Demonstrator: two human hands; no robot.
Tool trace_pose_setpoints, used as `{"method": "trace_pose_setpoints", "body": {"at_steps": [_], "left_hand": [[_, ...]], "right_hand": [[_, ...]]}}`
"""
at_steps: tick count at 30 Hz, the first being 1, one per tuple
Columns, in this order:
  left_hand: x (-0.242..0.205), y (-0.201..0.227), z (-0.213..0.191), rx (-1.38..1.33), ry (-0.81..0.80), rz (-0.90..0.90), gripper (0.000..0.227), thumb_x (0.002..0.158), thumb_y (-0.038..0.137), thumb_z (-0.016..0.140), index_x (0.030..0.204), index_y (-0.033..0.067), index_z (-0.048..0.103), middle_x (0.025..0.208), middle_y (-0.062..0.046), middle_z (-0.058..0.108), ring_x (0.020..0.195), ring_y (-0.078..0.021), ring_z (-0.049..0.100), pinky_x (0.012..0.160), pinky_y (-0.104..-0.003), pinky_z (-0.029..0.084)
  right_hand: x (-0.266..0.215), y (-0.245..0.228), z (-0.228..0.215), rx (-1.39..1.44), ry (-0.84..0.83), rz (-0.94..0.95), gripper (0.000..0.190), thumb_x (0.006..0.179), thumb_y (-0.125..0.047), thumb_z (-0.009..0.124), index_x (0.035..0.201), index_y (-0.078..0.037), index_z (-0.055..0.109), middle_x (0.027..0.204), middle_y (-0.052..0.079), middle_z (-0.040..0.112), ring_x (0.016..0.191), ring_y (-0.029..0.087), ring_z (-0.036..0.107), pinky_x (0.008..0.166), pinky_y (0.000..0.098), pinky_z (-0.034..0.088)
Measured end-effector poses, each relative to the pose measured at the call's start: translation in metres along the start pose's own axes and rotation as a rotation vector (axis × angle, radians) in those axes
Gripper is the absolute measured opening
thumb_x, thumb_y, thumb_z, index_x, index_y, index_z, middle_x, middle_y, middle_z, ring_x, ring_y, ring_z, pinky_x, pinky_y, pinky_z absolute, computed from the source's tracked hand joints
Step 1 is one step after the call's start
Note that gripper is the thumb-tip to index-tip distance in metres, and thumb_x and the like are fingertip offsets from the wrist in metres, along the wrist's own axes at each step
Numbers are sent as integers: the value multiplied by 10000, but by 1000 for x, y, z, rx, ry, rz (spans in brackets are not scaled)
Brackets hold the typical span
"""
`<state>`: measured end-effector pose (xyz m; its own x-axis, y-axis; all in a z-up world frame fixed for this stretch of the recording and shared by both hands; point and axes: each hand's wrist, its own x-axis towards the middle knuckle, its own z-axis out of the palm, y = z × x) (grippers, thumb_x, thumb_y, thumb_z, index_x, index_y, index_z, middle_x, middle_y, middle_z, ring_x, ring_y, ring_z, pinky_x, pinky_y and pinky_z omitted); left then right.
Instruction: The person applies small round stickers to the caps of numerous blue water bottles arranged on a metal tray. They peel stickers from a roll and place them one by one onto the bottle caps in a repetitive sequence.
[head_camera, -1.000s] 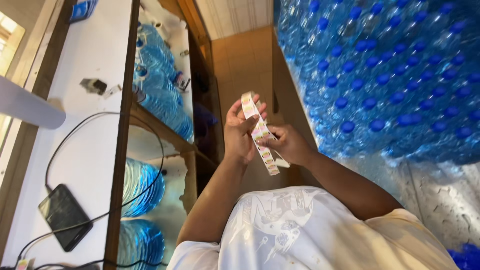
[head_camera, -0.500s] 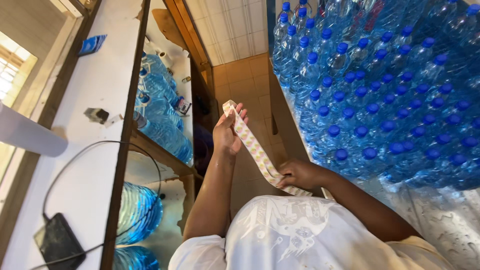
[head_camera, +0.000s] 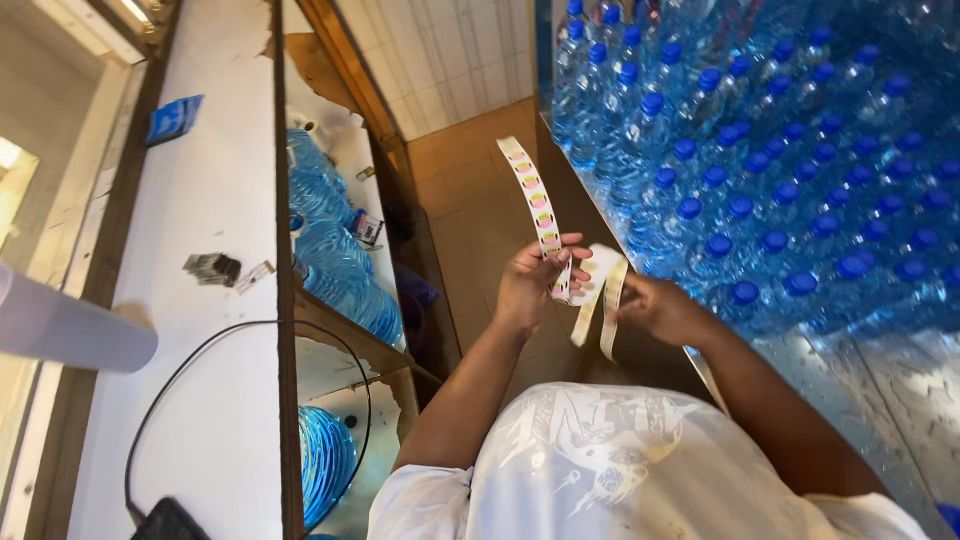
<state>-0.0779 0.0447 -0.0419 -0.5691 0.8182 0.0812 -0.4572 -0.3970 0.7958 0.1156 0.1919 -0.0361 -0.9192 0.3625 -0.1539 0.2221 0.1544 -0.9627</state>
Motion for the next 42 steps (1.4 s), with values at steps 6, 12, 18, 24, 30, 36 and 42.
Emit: {"method": "trace_pose_setpoints", "body": {"at_steps": [6,12,18,24,30,36,42], "left_hand": [[-5,6,22,-108,6,14,379,1098,48,651,1452,-86,656,1195,-288,804,889,-306,852,753,-346,746],[-9,1,47,-119,28,108,390,1097,75,684,1447,-95,658,1249,-290,792,1045,-308,831,915,-381,721],[-29,19,71,-25,-57,222,323,1098,27,667,1397,-90,709,1333,-297,770,1492,-301,604,1298,-450,433],[7,45,35,-238,-37,296,468,1160,110,505,1602,-38,546,1512,-261,680,1382,-327,676,1213,-526,531],[33,63,-32,-412,12,288,390,1209,233,401,1491,50,599,894,-19,702,685,-133,652,616,-248,560],[13,106,-61,-325,149,569,259,1124,296,580,1259,120,715,770,45,375,627,-96,376,511,-196,305],[-92,216,-26,858,709,1478,313,1113,205,716,1060,-103,729,895,-172,608,724,-191,478,720,-326,371]], "right_hand": [[-12,-52,7,-388,483,-324,1254,774,-380,1023,1691,102,318,1560,343,458,1397,556,584,1080,509,598],[-20,-76,32,-309,350,-291,693,838,-405,972,1413,-105,731,1293,143,816,1284,376,732,1131,502,562],[13,-30,37,242,245,-168,76,954,-47,833,997,-18,776,694,130,796,572,92,729,444,206,597],[-8,-55,39,131,84,-79,45,960,-47,838,971,-5,826,865,171,888,761,160,835,659,250,625],[-11,-36,42,201,28,-118,73,952,-35,843,938,34,865,810,164,884,725,97,748,575,159,514],[2,11,18,316,132,-242,144,1024,-83,815,999,52,859,838,119,833,798,110,694,726,255,583],[-20,-27,-8,-27,315,-439,183,964,-173,882,882,-10,869,900,139,754,883,220,665,797,374,523]]}}
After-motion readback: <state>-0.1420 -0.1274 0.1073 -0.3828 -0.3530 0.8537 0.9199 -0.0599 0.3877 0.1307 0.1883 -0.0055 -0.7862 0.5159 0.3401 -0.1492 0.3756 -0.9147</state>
